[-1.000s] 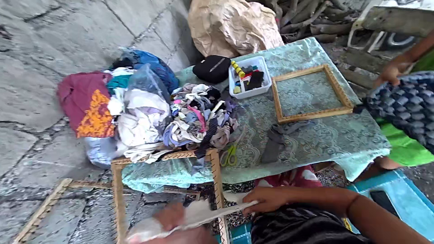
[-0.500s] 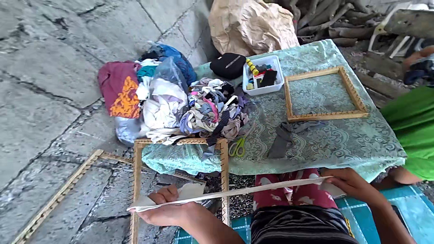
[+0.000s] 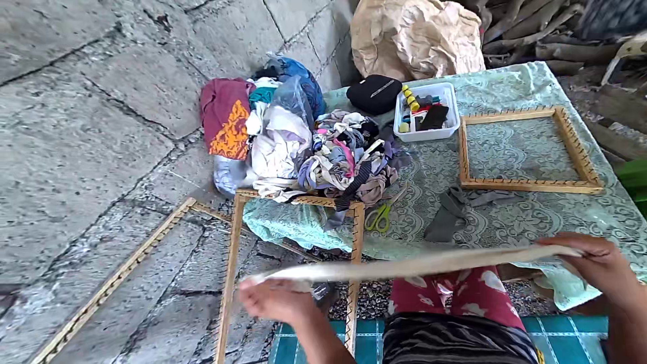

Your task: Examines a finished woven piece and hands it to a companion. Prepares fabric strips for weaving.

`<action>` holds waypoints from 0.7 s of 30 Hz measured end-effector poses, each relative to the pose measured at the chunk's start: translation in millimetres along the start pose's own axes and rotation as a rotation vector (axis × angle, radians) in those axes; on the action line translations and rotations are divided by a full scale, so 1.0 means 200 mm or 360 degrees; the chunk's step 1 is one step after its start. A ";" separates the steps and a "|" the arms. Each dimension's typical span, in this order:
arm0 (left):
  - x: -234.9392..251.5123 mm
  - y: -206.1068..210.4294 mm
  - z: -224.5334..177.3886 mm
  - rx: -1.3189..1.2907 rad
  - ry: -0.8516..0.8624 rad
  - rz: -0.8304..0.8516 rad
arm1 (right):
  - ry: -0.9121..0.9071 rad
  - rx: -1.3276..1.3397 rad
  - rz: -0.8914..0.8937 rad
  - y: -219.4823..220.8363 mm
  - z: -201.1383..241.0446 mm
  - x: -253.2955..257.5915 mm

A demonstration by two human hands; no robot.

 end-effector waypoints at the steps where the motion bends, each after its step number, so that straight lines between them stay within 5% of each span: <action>1: -0.06 0.08 0.02 0.0105 -0.0048 0.0210 | 0.0009 -0.0078 -0.0088 -0.01 -0.03 0.01; 6: -0.27 0.43 0.29 0.0937 0.0055 0.1616 | 0.0119 -0.0748 -0.0004 -0.08 -0.27 0.09; 9: -0.31 0.58 0.34 0.1604 0.0044 0.2121 | 0.0402 -0.1070 0.0166 -0.07 -0.34 0.10; 18: 0.14 0.69 0.29 0.1521 0.0527 0.1562 | 0.0196 -0.1027 -0.0314 0.08 -0.10 -0.12; 21: 0.27 0.82 0.42 0.1644 0.0695 0.1733 | 0.0248 -0.0967 -0.0368 0.14 -0.10 -0.25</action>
Point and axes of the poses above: each hand's wrist, its own x-axis towards the middle knuckle, its own y-axis out of the palm, z = x × y, the point moved 3 cm from there along x, towards the middle knuckle, and after that the axes turned 1 degree about -x, right-handed, at the moved point
